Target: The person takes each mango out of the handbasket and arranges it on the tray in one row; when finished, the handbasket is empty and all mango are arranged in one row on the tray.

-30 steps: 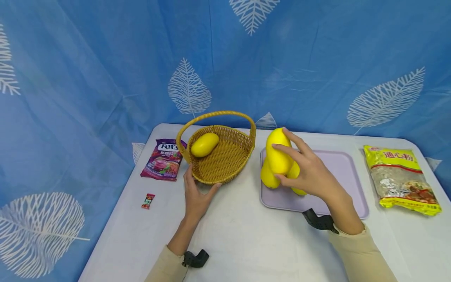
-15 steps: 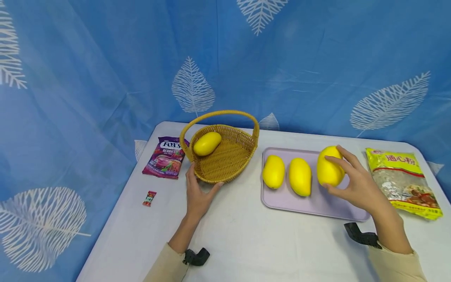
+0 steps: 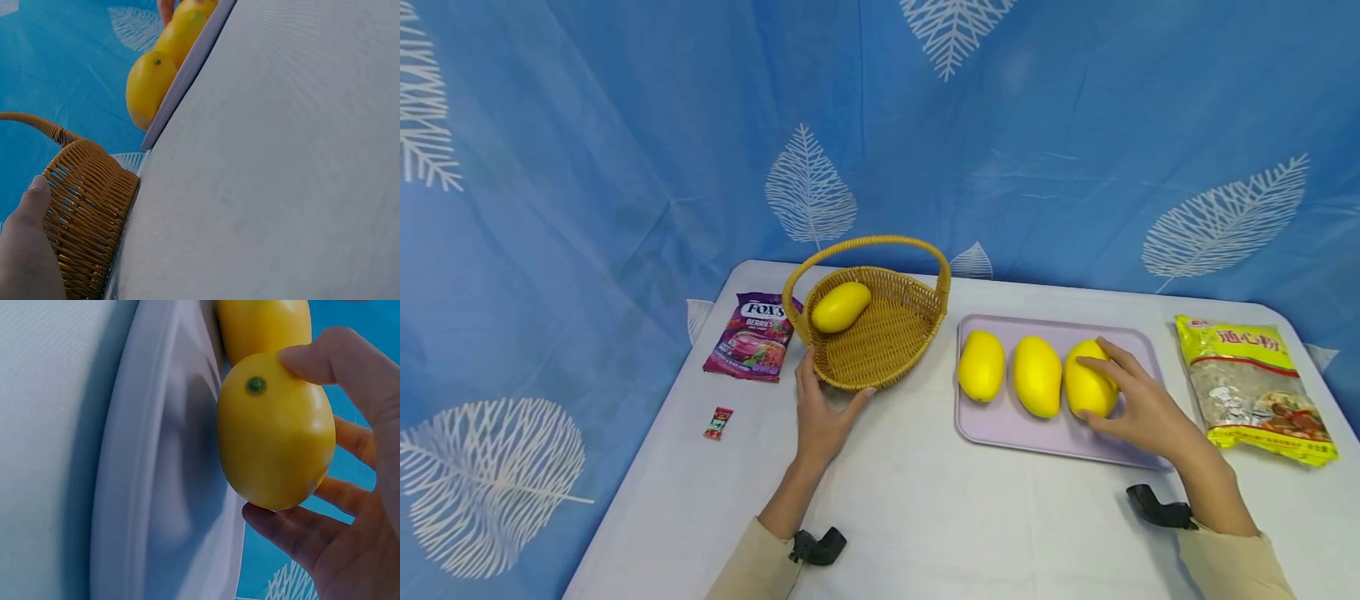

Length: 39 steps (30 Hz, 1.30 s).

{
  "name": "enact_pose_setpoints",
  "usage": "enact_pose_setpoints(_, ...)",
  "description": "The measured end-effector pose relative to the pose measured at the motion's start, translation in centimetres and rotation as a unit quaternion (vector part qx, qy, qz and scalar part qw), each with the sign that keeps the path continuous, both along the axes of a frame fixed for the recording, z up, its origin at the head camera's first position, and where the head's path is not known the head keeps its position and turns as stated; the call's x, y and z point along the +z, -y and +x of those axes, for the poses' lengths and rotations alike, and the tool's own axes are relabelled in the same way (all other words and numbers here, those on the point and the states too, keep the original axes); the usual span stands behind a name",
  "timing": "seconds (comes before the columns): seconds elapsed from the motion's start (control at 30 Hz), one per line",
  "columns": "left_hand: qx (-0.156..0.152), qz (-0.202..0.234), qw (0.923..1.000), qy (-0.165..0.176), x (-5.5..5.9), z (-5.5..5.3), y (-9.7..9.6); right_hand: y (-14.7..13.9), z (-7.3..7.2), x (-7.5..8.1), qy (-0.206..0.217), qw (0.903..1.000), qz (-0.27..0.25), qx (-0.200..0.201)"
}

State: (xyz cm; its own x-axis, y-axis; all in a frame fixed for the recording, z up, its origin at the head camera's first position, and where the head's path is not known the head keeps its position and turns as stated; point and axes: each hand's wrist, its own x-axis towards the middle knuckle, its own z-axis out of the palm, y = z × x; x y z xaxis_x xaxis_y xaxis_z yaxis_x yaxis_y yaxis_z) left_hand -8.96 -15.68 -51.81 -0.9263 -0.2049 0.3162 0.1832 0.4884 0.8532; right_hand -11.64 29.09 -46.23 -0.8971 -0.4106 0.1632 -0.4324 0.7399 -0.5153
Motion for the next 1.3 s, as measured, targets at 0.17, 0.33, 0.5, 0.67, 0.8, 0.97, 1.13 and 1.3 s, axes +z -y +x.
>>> enact_pose_setpoints(0.17, -0.002, -0.003, 1.0000, -0.008, -0.04, 0.01, 0.03, 0.20, 0.06, -0.01, 0.012, 0.9999, 0.005, -0.004)
enact_pose_setpoints(0.33, 0.000, -0.007, 0.9999, -0.012, -0.06, 0.03, 0.07, 0.28, 0.12, 0.06, 0.019, 0.9998, 0.003, -0.003)
enact_pose_setpoints(0.5, -0.001, -0.009, 0.9999, -0.012, -0.12, 0.01, 0.09, 0.26, 0.20, 0.14, 0.014, 0.9999, 0.001, 0.004)
enact_pose_setpoints(0.67, -0.001, -0.009, 0.9999, -0.013, -0.14, 0.02, 0.09, 0.10, 0.22, 0.13, 0.020, 0.9998, -0.001, 0.006)
enact_pose_setpoints(0.8, -0.001, -0.011, 0.9998, -0.016, -0.09, 0.01, 0.05, -0.03, 0.21, 0.03, 0.022, 0.9997, -0.004, 0.009)
enact_pose_setpoints(0.97, -0.004, -0.013, 0.9996, -0.025, -0.19, -0.08, 0.00, -0.01, 0.28, -0.07, 0.024, 0.9996, -0.009, 0.013)
enact_pose_setpoints(1.13, -0.005, -0.012, 0.9996, -0.027, -0.20, -0.14, 0.03, 0.04, 0.20, -0.04, 0.031, 0.9995, -0.009, 0.005)
enact_pose_setpoints(1.3, -0.002, -0.012, 0.9996, -0.025, -0.23, -0.11, 0.04, 0.17, 0.14, 0.24, 0.044, 0.9989, 0.001, -0.013)
